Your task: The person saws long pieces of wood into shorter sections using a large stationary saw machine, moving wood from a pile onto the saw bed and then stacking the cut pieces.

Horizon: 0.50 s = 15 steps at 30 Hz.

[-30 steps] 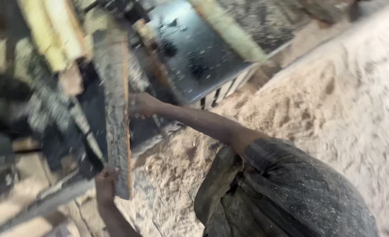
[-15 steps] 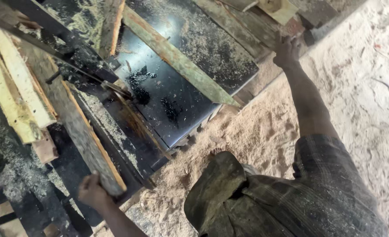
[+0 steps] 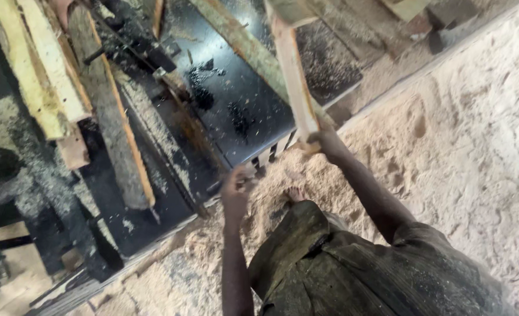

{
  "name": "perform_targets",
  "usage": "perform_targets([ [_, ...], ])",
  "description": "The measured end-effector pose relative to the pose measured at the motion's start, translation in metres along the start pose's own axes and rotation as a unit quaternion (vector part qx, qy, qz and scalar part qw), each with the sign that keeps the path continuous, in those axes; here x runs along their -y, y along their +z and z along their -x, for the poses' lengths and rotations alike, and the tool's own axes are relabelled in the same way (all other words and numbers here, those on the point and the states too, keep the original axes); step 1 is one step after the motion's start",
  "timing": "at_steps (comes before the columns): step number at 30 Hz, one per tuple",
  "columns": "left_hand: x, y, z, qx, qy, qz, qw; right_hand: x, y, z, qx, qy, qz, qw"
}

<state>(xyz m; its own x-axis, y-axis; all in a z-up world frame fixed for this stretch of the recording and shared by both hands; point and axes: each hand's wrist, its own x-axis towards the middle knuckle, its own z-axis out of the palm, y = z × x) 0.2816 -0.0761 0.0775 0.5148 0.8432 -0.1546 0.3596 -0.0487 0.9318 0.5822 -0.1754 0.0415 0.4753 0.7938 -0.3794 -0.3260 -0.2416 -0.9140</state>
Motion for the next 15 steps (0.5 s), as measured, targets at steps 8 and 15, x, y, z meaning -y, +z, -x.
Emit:
perform_targets([
  [8,0.087,0.031,0.061,0.127,-0.047,0.089,0.987,0.089,0.036,0.149,-0.049,0.091,0.379,0.92],
  [15,0.045,-0.042,0.096,0.224,-0.269,0.34,0.873,-0.004,0.127,0.22,0.186,0.002,0.265,0.946],
])
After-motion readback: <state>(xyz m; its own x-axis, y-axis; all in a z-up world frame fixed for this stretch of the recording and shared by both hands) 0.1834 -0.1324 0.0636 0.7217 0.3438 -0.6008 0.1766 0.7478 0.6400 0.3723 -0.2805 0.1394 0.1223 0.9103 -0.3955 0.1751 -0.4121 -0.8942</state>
